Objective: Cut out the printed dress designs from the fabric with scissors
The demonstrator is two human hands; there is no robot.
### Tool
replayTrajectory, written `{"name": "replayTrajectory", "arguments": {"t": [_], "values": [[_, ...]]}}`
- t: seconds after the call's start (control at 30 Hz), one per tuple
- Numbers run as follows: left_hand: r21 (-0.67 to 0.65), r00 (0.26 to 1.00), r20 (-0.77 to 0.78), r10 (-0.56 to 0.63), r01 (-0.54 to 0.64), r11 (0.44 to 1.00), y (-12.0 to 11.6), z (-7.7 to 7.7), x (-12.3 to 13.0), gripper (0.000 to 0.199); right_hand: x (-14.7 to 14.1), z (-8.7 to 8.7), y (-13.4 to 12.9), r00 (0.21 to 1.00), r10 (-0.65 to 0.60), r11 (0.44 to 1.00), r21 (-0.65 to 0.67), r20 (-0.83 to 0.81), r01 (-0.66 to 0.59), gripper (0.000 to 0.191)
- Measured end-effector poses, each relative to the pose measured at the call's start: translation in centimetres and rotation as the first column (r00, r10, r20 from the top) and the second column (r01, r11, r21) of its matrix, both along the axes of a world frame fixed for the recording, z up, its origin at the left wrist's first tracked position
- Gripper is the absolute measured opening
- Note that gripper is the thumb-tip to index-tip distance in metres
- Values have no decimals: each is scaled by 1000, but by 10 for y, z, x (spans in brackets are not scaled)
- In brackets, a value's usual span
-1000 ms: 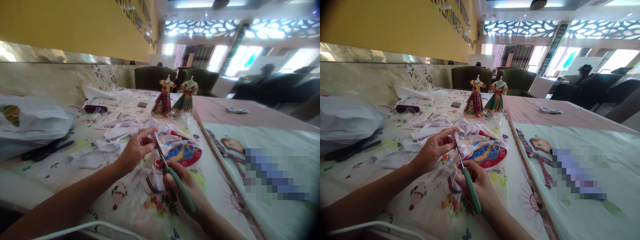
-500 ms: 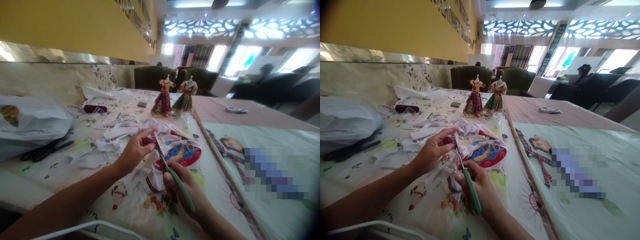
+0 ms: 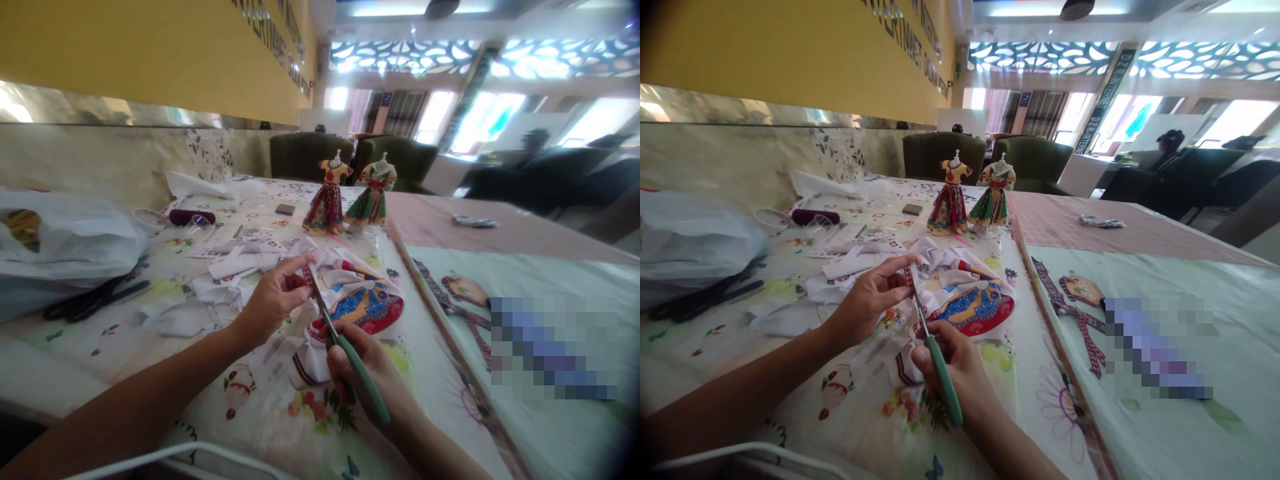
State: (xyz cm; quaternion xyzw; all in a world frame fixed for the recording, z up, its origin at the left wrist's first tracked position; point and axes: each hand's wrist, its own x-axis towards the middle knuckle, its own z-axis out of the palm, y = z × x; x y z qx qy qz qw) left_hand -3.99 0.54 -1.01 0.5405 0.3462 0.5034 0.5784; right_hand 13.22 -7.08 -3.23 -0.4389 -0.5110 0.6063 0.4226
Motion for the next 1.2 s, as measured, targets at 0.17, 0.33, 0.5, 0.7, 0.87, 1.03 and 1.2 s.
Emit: {"name": "replayTrajectory", "arguments": {"t": [0.17,0.33,0.5,0.7,0.87,1.03,1.2], "values": [[13,1000,-13,0,0,1000,0,-2,-1,64,2,-1,2,1000,29,999,36,-1,-29,64],[13,1000,-26,-4,4,1000,-2,-1,-1,62,1,0,2,1000,0,1000,13,2,0,63],[4,999,-11,-31,31,999,-2,-3,0,64,0,4,2,1000,-8,1000,-8,-6,8,59],[2,999,3,-39,39,999,0,-6,0,63,-1,5,0,1000,-15,1000,-22,-16,15,59],[5,1000,-10,-28,28,1000,-1,-5,-1,63,-3,3,-2,1000,-18,999,-37,-23,17,56],[7,999,-12,-31,32,999,0,-5,-1,62,-3,4,-2,1000,-18,999,-28,-19,17,53],[7,1000,-4,22,-22,1000,-1,-2,-1,54,-3,2,-2,1000,-19,999,-33,2,19,52]]}}
